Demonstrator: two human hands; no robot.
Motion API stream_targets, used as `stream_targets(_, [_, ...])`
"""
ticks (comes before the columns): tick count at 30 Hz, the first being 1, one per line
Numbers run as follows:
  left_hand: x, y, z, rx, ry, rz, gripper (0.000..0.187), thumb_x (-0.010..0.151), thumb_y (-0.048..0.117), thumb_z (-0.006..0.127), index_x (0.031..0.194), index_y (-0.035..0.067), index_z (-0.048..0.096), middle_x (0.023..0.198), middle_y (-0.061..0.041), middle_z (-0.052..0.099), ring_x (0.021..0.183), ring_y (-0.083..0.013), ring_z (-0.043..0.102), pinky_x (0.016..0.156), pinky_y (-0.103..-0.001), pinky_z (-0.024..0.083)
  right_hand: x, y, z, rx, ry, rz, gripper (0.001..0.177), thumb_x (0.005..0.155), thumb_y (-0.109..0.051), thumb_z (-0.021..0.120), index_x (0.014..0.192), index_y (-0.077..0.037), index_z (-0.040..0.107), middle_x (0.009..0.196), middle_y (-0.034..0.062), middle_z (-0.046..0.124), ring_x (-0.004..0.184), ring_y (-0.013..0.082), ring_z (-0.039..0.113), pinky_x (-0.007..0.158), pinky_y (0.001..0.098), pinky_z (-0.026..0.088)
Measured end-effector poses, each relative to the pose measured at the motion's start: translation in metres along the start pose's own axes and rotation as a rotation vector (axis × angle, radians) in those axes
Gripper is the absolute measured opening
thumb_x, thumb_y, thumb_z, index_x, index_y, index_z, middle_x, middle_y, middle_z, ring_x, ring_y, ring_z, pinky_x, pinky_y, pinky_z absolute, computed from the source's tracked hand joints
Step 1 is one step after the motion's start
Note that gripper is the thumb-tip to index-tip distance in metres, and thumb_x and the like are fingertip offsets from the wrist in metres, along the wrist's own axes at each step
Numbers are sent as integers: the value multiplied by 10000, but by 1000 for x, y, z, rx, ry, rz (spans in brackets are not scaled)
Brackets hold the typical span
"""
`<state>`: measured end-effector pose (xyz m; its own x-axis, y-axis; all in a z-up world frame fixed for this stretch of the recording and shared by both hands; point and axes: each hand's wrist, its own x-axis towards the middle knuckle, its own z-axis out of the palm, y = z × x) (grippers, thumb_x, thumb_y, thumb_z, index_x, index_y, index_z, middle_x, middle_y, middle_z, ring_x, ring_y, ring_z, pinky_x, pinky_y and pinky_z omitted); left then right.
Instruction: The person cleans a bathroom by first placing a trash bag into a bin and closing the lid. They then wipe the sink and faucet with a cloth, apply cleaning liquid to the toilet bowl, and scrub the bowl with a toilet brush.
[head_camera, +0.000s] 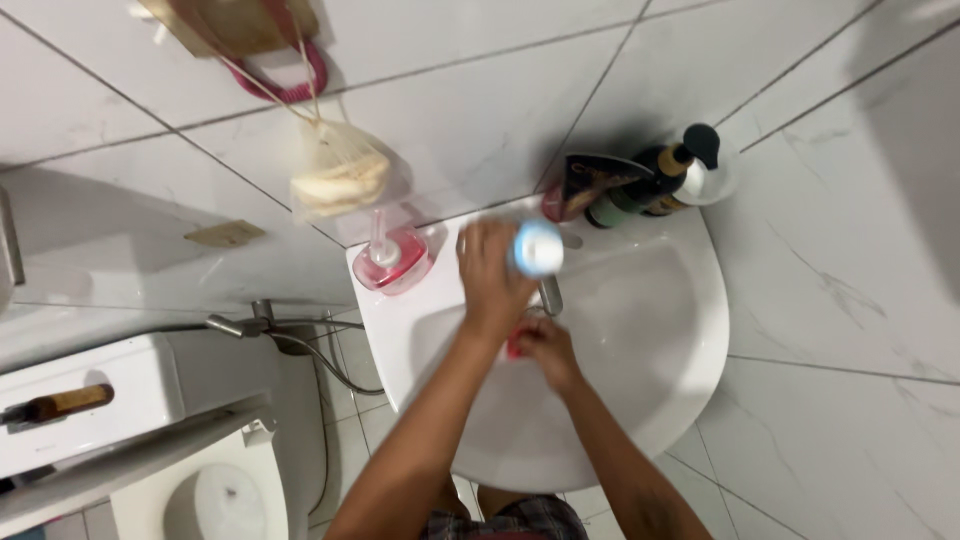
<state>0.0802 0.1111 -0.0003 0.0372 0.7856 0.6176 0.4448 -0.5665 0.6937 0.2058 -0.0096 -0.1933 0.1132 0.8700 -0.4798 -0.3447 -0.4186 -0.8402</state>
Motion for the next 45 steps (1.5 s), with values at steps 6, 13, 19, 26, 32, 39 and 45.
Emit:
stream_targets(6, [-64,41,-98,-124,59,-76,561,642,109,940,1074,67,585,1047,-121,580,990,-317,593,836,-408,499,-56,-81,85,-732,237,-864,314,880,-95,685,1185,-24,671,1128,122,716,914,182,690,758,266,547])
stream_targets(13, [-103,41,-154,-30,24,-272,596,566,90,945,1042,69,587,997,-109,552,887,-277,595,723,-378,504,63,-85,153,-1157,402,-1013,443,1037,-161,542,1441,18,502,1446,296,525,1327,444,512,1114,472,443])
stream_targets(19, [-115,37,-162,-28,35,-337,611,552,90,942,1046,68,584,994,-122,550,888,-276,600,713,-375,512,57,-54,131,-1324,344,-1027,462,974,0,500,1433,-35,539,1330,229,623,1234,373,609,1084,425,482])
stream_targets(26, [-119,34,-157,-55,12,-344,601,521,78,939,1014,69,596,976,-118,553,873,-286,594,681,-378,503,74,-51,149,-1505,416,-1069,415,990,-84,503,1386,37,520,1309,235,593,1237,366,603,1117,393,479])
stream_targets(32, [-114,32,-166,-48,13,-293,597,543,79,936,1025,65,583,1000,-117,555,879,-273,601,701,-374,514,115,-80,137,-2019,576,-567,544,866,-52,583,1335,206,488,1487,325,444,1334,483,453,1171,475,327])
stream_targets(39, [-126,38,-189,-48,36,-310,599,565,69,923,1044,65,562,977,-98,555,868,-262,603,714,-373,511,129,-58,147,-1497,626,-657,570,903,2,550,1423,206,436,1467,399,387,1369,533,410,1210,518,301])
stream_targets(45, [-129,38,-189,-58,19,-289,575,575,68,927,1030,58,575,955,-79,562,887,-267,601,730,-384,509,44,8,101,-1358,120,-799,635,849,44,497,1483,7,484,1512,257,483,1421,406,461,1146,460,394])
